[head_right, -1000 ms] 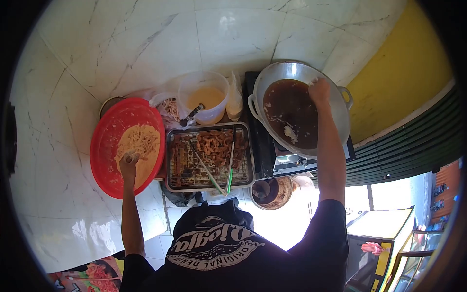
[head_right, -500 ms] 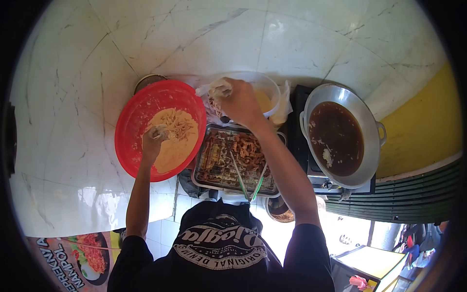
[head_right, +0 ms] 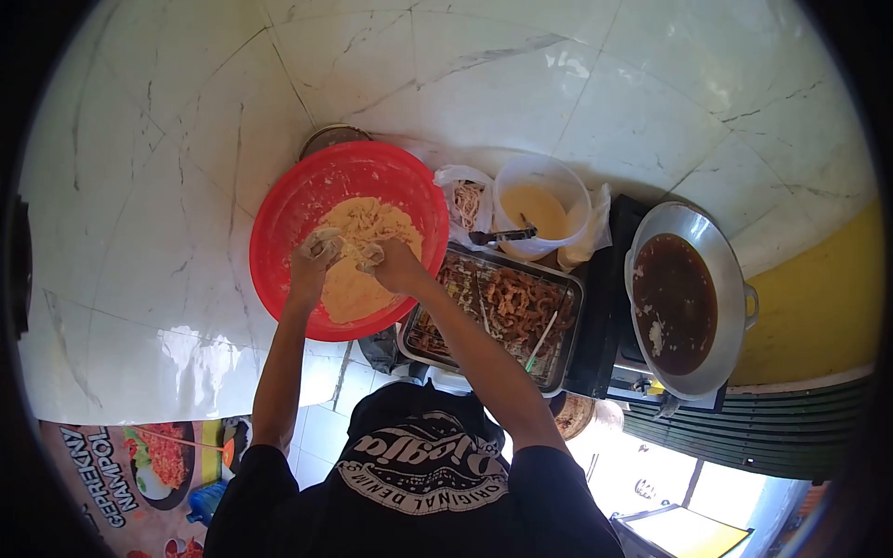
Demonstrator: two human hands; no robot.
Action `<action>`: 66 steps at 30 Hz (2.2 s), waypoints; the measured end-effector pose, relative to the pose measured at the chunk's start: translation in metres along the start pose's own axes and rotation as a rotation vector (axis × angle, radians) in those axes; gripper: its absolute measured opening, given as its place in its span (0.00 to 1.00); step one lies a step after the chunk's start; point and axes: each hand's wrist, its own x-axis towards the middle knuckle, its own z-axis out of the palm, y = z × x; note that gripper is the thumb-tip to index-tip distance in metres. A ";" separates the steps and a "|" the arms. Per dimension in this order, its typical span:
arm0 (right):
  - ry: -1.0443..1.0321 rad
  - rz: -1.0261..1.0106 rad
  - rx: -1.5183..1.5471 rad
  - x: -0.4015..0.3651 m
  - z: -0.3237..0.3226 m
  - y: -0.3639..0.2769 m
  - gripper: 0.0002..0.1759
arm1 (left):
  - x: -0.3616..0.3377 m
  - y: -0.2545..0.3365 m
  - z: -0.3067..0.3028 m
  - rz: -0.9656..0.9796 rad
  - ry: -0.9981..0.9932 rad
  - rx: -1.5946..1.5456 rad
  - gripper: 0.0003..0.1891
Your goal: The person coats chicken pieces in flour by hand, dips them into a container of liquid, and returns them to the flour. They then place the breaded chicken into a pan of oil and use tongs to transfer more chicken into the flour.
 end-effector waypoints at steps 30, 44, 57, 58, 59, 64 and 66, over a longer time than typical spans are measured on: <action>0.622 0.181 -0.790 -0.277 -0.299 -0.117 0.07 | -0.009 -0.073 0.048 -0.283 -0.276 0.471 0.25; 0.640 0.622 -1.052 -0.299 -0.378 0.069 0.11 | -0.027 -0.075 0.023 -0.265 -0.152 0.428 0.24; 0.848 -0.382 -0.733 -0.112 -0.253 -0.144 0.07 | 0.009 -0.074 -0.022 -0.194 -0.084 0.432 0.19; 0.772 -0.387 -0.700 -0.094 -0.228 -0.147 0.08 | 0.016 -0.076 -0.024 -0.186 -0.098 0.436 0.20; 0.693 -0.406 -0.680 -0.075 -0.205 -0.142 0.09 | 0.022 -0.078 -0.028 -0.180 -0.113 0.442 0.21; 0.361 -0.270 -0.374 0.024 -0.103 -0.080 0.08 | 0.080 -0.124 -0.058 -0.103 -0.136 0.527 0.20; 0.289 -0.226 -0.317 0.060 -0.072 -0.033 0.09 | 0.095 -0.131 -0.068 -0.068 -0.143 0.565 0.20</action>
